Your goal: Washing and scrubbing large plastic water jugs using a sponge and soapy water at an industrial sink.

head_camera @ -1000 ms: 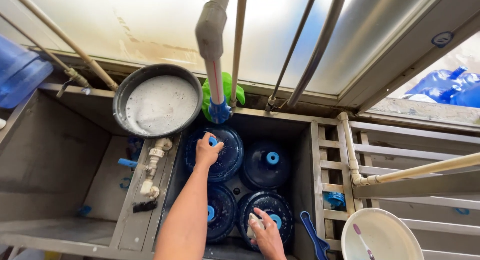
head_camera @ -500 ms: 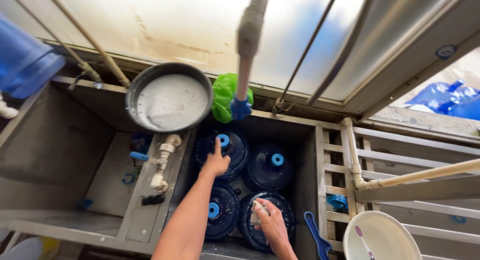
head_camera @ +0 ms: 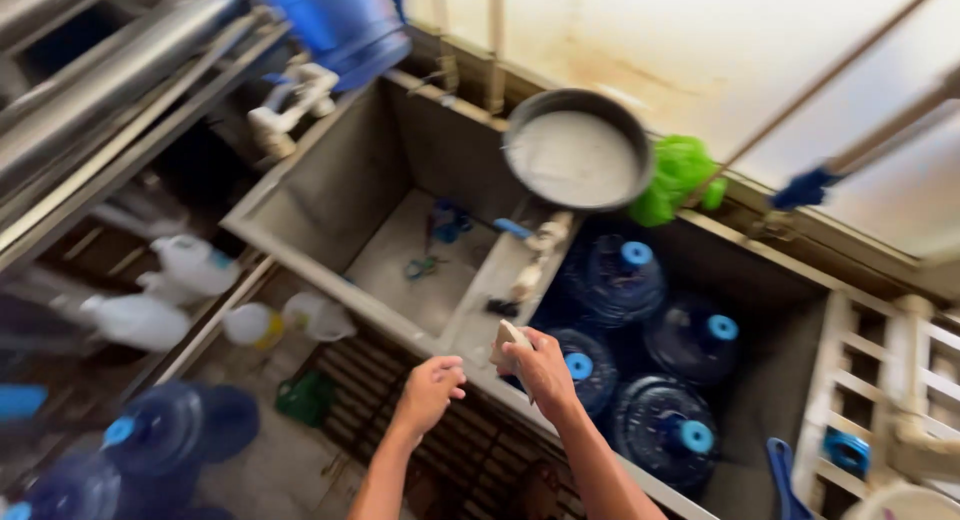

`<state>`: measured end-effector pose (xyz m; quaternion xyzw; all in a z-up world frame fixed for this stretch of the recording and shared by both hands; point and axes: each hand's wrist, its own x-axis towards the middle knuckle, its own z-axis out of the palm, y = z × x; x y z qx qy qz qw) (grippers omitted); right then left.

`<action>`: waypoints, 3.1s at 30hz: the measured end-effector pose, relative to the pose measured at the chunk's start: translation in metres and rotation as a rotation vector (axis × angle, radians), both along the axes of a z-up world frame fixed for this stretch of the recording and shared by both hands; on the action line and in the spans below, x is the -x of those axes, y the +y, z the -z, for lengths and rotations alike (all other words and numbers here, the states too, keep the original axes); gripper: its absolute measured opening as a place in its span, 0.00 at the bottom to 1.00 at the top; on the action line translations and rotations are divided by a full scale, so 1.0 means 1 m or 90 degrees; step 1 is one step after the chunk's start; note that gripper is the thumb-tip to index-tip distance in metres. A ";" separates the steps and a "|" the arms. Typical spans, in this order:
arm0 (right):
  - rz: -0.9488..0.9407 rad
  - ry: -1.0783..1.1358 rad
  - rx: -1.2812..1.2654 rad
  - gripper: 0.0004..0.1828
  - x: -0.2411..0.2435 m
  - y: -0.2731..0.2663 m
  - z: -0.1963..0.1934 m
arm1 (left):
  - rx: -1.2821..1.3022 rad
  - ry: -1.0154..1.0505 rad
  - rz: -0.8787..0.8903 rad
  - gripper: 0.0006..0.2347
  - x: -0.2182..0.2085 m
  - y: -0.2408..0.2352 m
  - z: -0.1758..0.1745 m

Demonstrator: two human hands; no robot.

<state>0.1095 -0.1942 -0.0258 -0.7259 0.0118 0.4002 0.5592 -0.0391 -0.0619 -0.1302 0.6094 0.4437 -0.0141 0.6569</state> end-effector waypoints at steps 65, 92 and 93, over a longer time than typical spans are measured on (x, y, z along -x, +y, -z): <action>-0.568 0.177 0.376 0.24 0.497 0.488 0.240 | 0.058 0.460 -0.820 0.17 0.662 0.252 0.327; -0.771 0.096 0.234 0.25 0.511 0.504 0.252 | -0.097 0.590 -0.695 0.28 0.665 0.272 0.219; -0.757 0.099 0.229 0.25 0.494 0.498 0.245 | -0.106 0.588 -0.683 0.28 0.651 0.272 0.181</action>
